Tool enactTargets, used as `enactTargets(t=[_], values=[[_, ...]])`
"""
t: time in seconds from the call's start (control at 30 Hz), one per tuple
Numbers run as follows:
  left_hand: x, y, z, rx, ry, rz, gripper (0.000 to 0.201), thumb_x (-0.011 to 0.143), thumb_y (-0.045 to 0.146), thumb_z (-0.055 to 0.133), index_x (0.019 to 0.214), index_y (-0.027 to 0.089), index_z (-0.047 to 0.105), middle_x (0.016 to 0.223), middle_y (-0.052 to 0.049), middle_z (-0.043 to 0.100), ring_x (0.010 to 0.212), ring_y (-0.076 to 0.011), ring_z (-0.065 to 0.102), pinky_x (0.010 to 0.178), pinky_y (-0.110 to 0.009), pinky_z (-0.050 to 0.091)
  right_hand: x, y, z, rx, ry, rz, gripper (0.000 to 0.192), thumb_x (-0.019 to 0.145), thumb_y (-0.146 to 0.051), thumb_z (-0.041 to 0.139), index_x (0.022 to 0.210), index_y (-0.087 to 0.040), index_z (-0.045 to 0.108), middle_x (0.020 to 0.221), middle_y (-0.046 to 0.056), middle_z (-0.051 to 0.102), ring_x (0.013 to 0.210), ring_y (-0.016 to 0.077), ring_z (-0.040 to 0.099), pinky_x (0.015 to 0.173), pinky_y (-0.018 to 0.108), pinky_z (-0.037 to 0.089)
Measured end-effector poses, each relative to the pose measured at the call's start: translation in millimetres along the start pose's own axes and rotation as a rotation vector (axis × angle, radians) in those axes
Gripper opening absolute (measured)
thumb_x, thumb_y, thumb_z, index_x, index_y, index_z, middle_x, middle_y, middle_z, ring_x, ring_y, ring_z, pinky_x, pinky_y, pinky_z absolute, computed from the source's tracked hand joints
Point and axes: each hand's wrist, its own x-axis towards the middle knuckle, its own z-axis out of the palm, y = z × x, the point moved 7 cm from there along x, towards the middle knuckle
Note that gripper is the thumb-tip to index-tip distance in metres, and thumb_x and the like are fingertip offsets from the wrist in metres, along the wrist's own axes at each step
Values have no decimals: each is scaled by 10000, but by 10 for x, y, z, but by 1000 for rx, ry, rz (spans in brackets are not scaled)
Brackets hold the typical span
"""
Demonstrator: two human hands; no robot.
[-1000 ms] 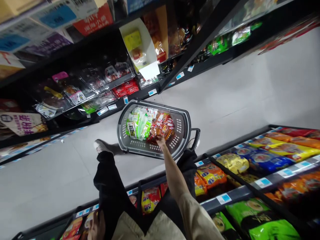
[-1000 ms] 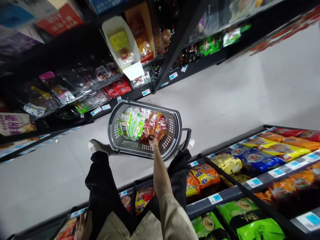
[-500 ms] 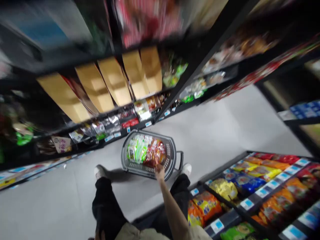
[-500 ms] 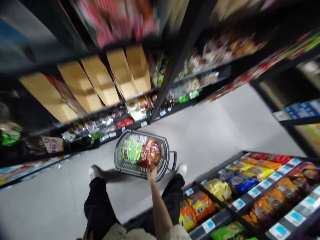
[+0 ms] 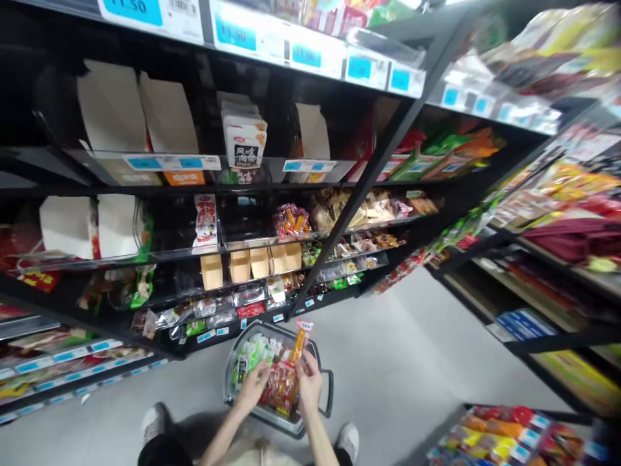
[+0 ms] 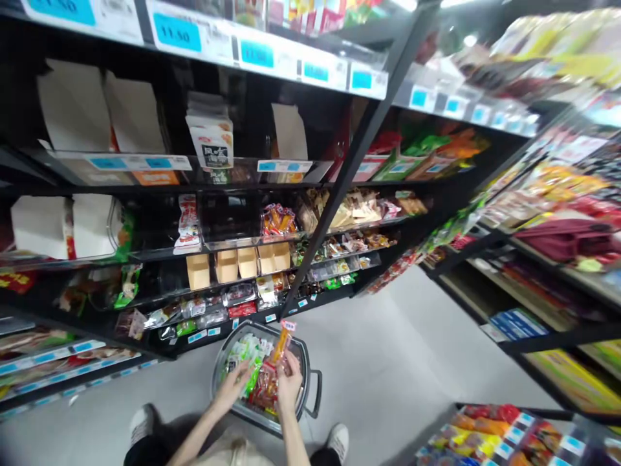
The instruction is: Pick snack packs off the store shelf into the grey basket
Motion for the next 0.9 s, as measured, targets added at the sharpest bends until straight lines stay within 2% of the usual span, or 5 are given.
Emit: enactTargets(t=[0.13,0.27,0.43,0.6,0.9], values=[[-14,948,-112,-249,-24,247,568,920,561,500,1333,192,623,1288,-122,698,1230,-248,659,1101,-378,503,-169,-759,72,291,69,34,577,729,-423,797,1268,-236,711,1317,113,704,1198,322,691,1070,488,546],[-324,1373,-334,-390,57,323,437,918,435,602,1262,167,633,1157,-115,710,1050,-208,703,955,-342,570,-380,-1251,125,434,22,35,705,745,-383,843,1381,-170,628,1320,160,694,1136,276,714,1061,461,549],[-663,1373,-482,-573,189,270,379,871,393,681,1163,153,661,1000,-87,704,941,-189,712,851,-295,583,-534,-1347,196,495,-114,120,652,642,-327,928,1231,-152,713,1179,149,756,1101,273,725,1050,450,552],[-845,1262,-606,-654,307,242,285,862,395,709,1000,149,667,1010,-104,714,931,-186,714,887,-305,585,-598,-1345,289,487,-183,167,566,579,-316,954,1090,-164,765,1114,140,776,1079,292,734,1018,453,572],[-898,1266,-693,-647,296,251,271,880,364,699,1036,144,712,1048,-103,746,918,-177,727,865,-280,591,-626,-1357,347,480,-158,178,521,568,-326,955,1030,-164,778,1059,128,787,1032,270,743,954,409,598]])
